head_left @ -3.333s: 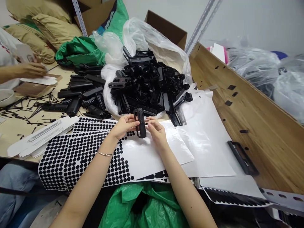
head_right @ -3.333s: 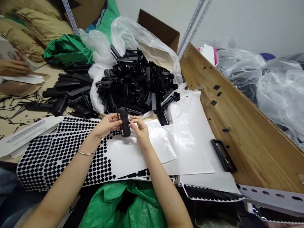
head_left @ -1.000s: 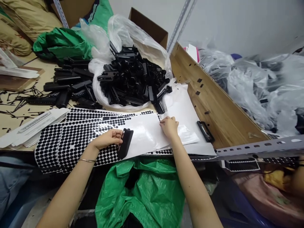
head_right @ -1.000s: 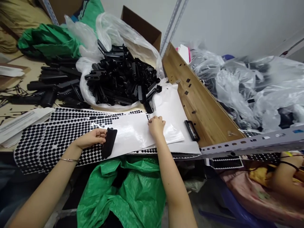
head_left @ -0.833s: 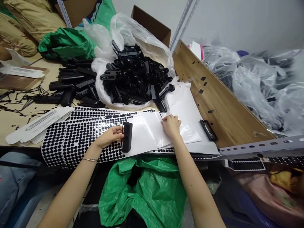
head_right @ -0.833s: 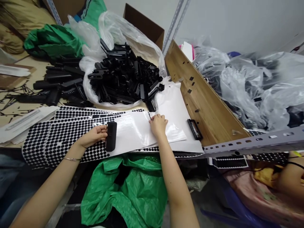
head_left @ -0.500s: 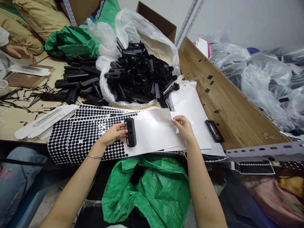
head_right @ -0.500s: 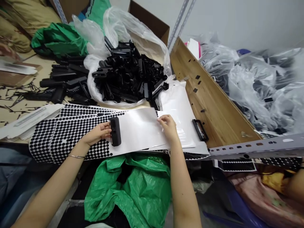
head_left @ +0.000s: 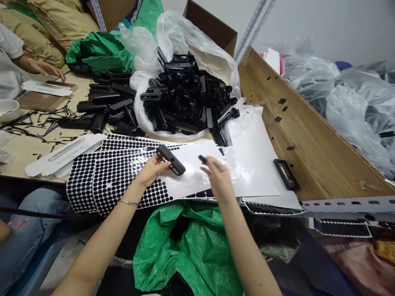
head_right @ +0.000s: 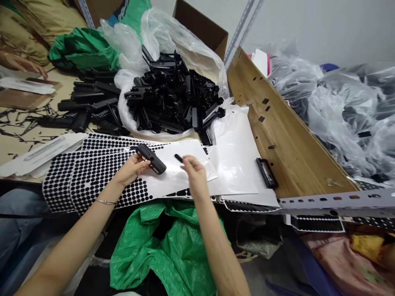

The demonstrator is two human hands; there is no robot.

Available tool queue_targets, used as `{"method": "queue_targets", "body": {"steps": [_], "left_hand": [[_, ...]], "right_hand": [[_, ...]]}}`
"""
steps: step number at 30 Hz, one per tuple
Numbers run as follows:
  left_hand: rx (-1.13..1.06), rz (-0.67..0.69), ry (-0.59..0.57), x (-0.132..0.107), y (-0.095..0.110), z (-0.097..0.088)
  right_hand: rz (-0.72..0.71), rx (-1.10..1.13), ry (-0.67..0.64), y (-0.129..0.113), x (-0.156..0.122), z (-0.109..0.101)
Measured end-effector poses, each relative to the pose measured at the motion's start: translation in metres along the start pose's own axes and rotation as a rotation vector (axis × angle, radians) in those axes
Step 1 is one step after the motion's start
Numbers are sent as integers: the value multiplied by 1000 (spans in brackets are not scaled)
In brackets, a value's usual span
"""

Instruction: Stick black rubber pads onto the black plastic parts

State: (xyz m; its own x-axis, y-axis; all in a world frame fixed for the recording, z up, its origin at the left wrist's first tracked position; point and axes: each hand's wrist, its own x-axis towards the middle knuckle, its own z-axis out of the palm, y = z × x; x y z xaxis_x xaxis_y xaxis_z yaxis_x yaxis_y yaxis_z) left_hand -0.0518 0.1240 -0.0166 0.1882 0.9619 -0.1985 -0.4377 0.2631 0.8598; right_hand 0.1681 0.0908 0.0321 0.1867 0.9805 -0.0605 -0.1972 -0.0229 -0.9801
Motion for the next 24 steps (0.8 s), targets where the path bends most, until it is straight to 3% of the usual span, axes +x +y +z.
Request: {"method": "queue_targets", "body": {"steps": [3,8,15,24], "left_hand": [[35,54,21,1,-5,5],[76,141,-29,0,-16,14],[146,199,-25,2,-20,16],[144,156,6,2,-19,15]], "right_hand": [[38,15,-74,24,0,31],[-19,11,-103,45,9,53],[-229,-155,-15,58,6,68],[-295,-202,30,62,3,71]]}}
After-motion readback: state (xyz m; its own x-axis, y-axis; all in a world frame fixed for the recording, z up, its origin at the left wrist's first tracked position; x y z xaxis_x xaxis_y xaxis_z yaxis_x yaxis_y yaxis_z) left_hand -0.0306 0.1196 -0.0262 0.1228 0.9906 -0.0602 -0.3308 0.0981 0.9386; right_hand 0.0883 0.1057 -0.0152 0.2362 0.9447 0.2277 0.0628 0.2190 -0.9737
